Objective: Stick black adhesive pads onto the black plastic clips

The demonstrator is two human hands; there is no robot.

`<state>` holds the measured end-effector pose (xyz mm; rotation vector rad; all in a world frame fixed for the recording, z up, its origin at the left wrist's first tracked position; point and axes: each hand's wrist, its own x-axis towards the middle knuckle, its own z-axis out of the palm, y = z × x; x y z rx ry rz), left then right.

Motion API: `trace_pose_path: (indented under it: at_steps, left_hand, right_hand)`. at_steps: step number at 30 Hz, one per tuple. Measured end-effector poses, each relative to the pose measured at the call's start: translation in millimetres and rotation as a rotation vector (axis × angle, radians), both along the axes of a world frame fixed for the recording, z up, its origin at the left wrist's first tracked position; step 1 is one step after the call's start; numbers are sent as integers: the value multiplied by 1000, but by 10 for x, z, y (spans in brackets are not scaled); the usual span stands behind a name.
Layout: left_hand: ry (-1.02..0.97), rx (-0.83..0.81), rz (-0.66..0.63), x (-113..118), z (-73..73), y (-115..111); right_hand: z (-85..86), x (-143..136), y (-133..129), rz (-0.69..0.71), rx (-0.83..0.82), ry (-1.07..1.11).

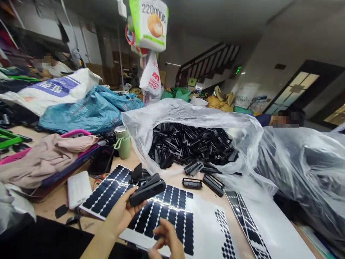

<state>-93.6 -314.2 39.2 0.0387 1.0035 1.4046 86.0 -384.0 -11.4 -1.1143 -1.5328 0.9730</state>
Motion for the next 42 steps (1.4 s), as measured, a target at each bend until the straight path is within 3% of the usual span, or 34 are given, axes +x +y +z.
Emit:
trace_pose_path:
  at_steps: [4, 8, 10, 13, 15, 18, 22, 25, 27, 30, 33, 35, 38, 42]
  left_hand:
    - [-35, -74, -20, 155, 49, -74]
    - [36, -73, -53, 415, 113, -198]
    - [95, -61, -74, 572, 120, -255]
    - [157, -58, -119, 845, 93, -320]
    - [168, -78, -168, 1038, 69, -348]
    - [156, -113, -241, 1277, 54, -353]
    - [99, -171, -274, 1399, 86, -290]
    - [43, -211, -287, 1383, 115, -230]
    - [19, -225, -297, 1371, 120, -200]
    - [9, -230, -307, 1389, 106, -173]
    - [30, -214, -317, 1438, 84, -157]
    - [43, -200, -335, 1468, 77, -151]
    - [50, -177, -359, 1488, 77, -153]
    - [59, -138, -368, 1478, 66, -178]
  right_hand:
    - [86, 136, -164, 29, -29, -147]
    - [193, 735, -98, -6, -75, -244]
    - [131, 1143, 58, -158, -96, -316]
    - [-62, 1759, 395, -506, -243, -476]
    - [-200, 2056, 636, -532, -303, -513]
    - [-367, 2239, 930, -506, -358, -549]
    - [-481, 2232, 1112, -493, -412, -562]
    - [-433, 2219, 1113, -486, -433, -537]
    - [-299, 2177, 1049, -467, -429, -505]
    - [59, 1979, 844, -400, -391, -426]
    - [470, 1649, 582, -182, -289, -181]
    - [661, 1437, 449, -111, -205, -151]
    - [748, 1236, 371, -119, -155, -193]
    - [685, 1159, 393, -165, -170, -214]
